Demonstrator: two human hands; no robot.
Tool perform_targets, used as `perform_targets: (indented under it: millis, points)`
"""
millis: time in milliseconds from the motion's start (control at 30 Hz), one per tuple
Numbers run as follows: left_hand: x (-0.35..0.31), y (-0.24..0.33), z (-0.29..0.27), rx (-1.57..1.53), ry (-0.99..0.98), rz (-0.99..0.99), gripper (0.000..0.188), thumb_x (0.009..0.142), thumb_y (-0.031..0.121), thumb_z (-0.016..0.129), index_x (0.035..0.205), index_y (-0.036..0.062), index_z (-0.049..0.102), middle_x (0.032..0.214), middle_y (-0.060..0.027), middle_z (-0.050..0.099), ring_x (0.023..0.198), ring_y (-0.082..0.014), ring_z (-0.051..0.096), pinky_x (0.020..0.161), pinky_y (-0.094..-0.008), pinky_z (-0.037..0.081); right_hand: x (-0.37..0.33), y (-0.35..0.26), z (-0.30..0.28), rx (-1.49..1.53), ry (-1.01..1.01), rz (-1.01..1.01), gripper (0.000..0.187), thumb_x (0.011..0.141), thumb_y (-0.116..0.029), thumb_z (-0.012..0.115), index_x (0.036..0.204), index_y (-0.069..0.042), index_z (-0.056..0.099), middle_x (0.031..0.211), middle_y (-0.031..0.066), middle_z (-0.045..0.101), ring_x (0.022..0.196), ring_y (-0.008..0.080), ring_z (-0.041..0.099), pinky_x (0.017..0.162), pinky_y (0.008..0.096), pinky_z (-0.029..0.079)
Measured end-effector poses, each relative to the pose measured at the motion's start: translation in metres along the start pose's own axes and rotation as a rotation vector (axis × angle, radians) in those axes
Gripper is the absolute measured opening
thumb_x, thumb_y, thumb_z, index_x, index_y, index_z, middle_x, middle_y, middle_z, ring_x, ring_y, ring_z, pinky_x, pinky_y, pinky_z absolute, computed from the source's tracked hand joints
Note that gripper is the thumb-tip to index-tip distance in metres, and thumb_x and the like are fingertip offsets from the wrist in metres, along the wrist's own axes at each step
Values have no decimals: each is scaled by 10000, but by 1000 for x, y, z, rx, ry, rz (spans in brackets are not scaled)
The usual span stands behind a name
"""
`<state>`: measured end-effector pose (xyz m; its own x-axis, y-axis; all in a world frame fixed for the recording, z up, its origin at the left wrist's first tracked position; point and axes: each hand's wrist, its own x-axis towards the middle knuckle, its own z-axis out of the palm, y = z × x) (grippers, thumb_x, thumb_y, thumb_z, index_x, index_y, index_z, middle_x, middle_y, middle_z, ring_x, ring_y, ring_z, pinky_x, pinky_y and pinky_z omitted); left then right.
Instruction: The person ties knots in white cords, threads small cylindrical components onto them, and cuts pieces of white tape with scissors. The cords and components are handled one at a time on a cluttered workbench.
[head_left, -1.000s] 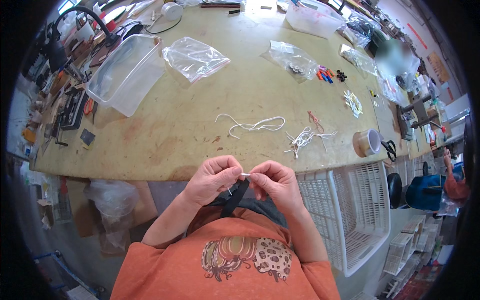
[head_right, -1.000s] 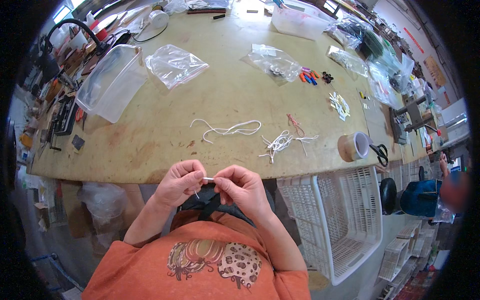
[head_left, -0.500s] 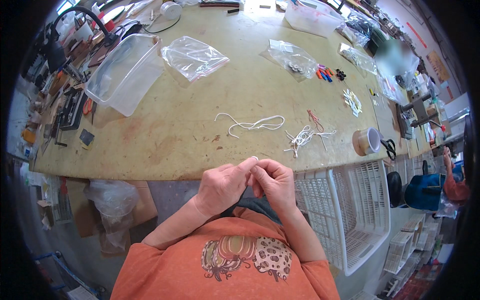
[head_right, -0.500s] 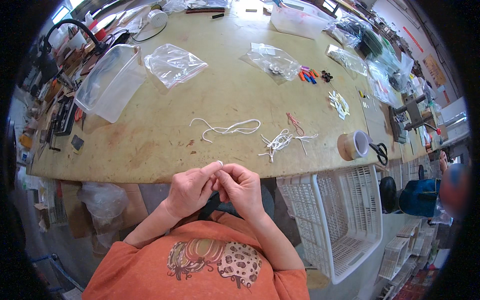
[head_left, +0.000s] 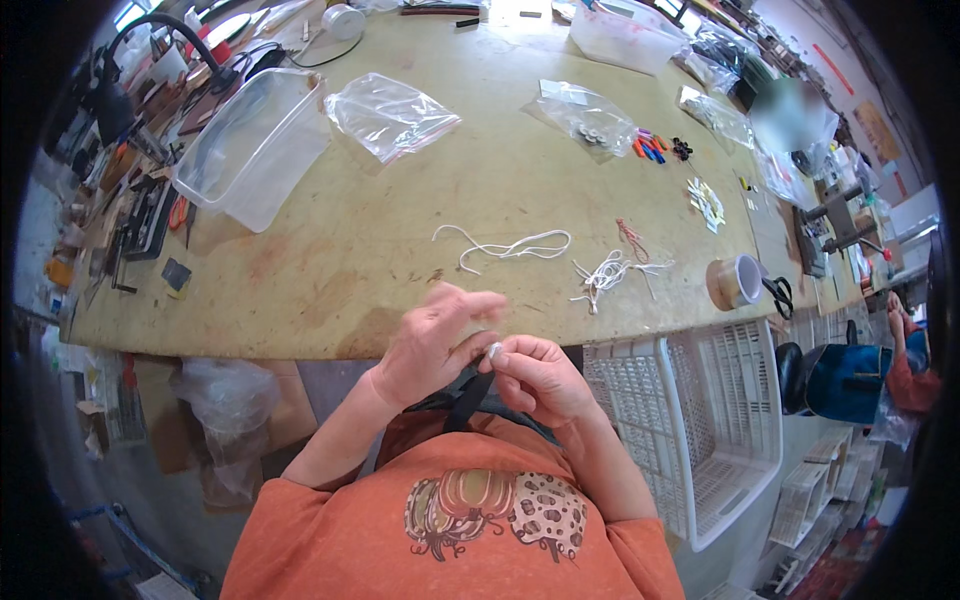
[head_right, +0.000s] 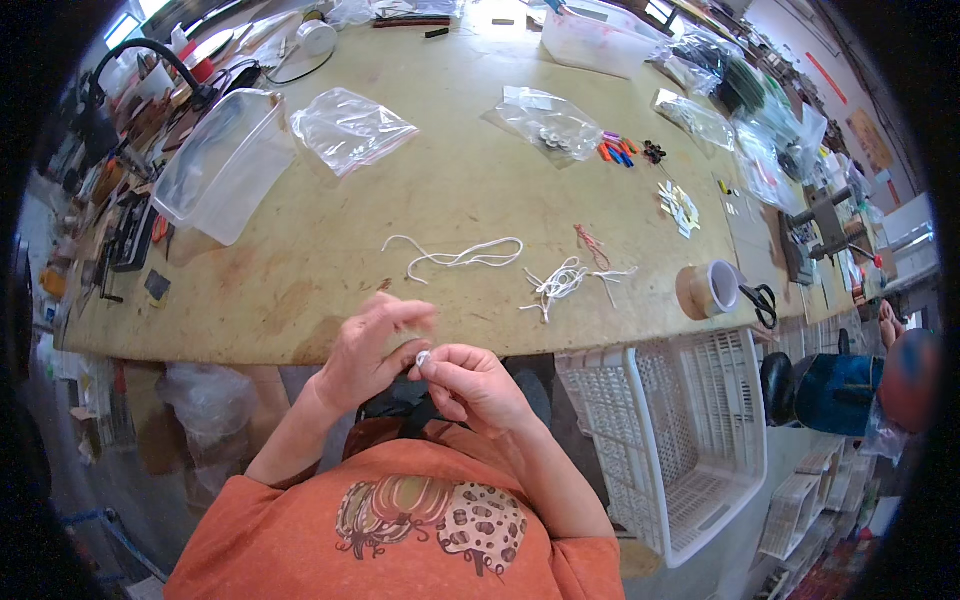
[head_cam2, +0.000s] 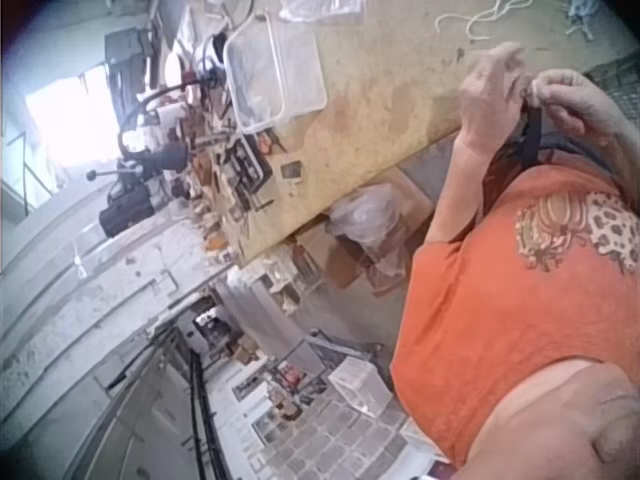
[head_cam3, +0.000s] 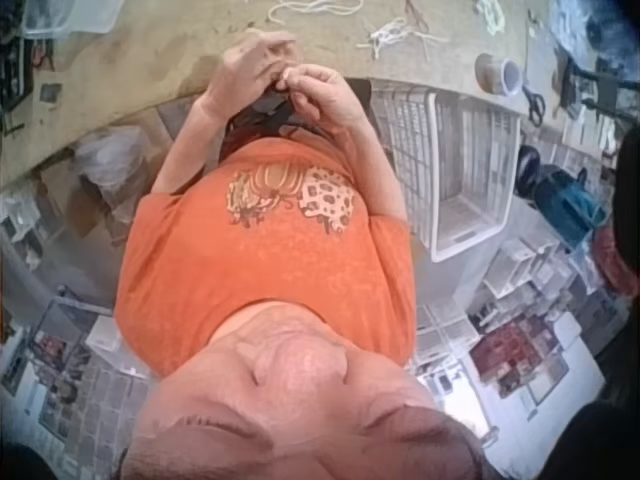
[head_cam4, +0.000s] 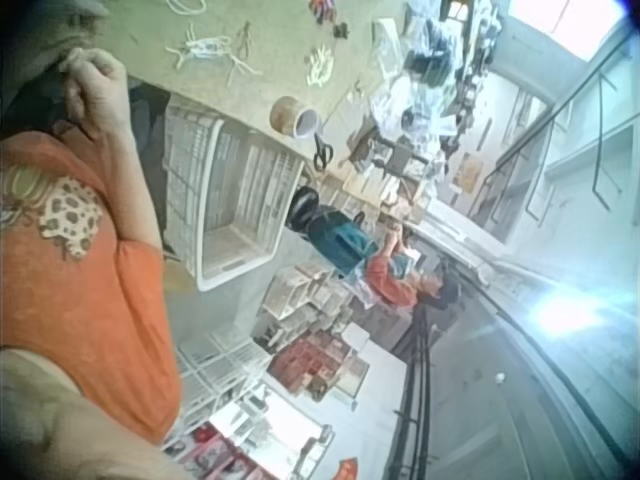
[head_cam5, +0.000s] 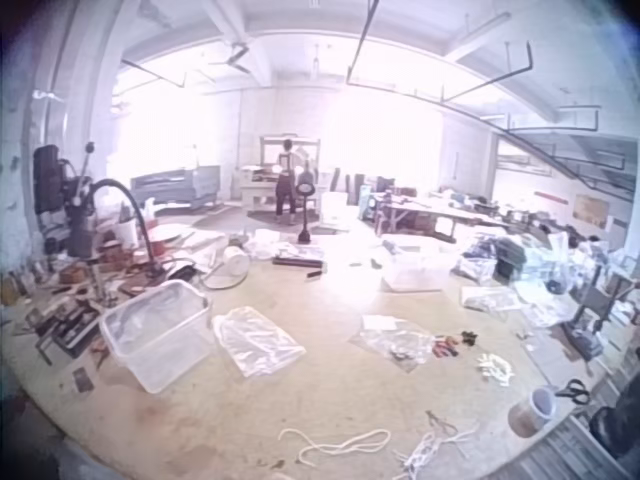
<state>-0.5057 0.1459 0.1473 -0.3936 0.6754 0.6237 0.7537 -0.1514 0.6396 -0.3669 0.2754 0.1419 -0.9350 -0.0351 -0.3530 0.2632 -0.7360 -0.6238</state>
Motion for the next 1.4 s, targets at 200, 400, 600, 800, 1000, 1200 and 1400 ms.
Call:
perform_targets:
  millis: [200,400,600,800,1000,1200,1400]
  points:
    - [-6,31,-12,86,84,-13,179,701,-24,726,839,68,659,725,-48,623,642,-196,589,576,-296,471,1,12,13,-95,253,-262,130,938,-117,570,919,-14,648,662,24,625,443,52,479,384,174,336]
    - [-6,34,-3,108,36,-144,141,720,8,736,831,52,660,717,-64,625,611,-188,598,534,-284,474,2,24,19,-431,370,-484,137,940,-94,570,1026,-27,654,756,18,647,552,35,545,472,170,429]
    - [-7,32,2,189,30,-273,103,733,19,718,778,51,630,720,-92,619,624,-239,606,568,-331,501,8,27,18,-807,373,-611,189,918,-68,570,1091,-8,617,772,90,650,598,80,585,536,244,486]
    - [-2,24,10,210,-19,-234,164,694,-53,683,763,39,568,680,-82,550,572,-217,555,517,-328,442,12,29,10,-713,360,-596,201,921,-61,566,1109,-14,616,741,38,636,650,51,578,603,220,491]
    - [-3,20,12,190,-132,-238,175,692,-48,680,775,40,553,686,-85,547,592,-235,553,537,-337,442,9,31,0,-710,347,-547,198,908,-48,555,1095,-11,611,728,38,629,639,46,561,600,221,483]
    - [0,18,12,200,-166,-204,168,693,-46,677,771,36,554,685,-93,548,590,-227,555,537,-335,445,3,24,-2,-754,320,-541,173,894,-40,553,1055,-16,613,733,68,636,635,69,571,593,239,486]
    - [4,6,13,208,-51,-217,145,702,-47,671,774,29,570,711,-101,579,635,-214,603,564,-323,477,-7,13,-8,-1066,376,-680,136,856,-51,578,976,-14,629,741,135,645,666,177,658,606,302,518]
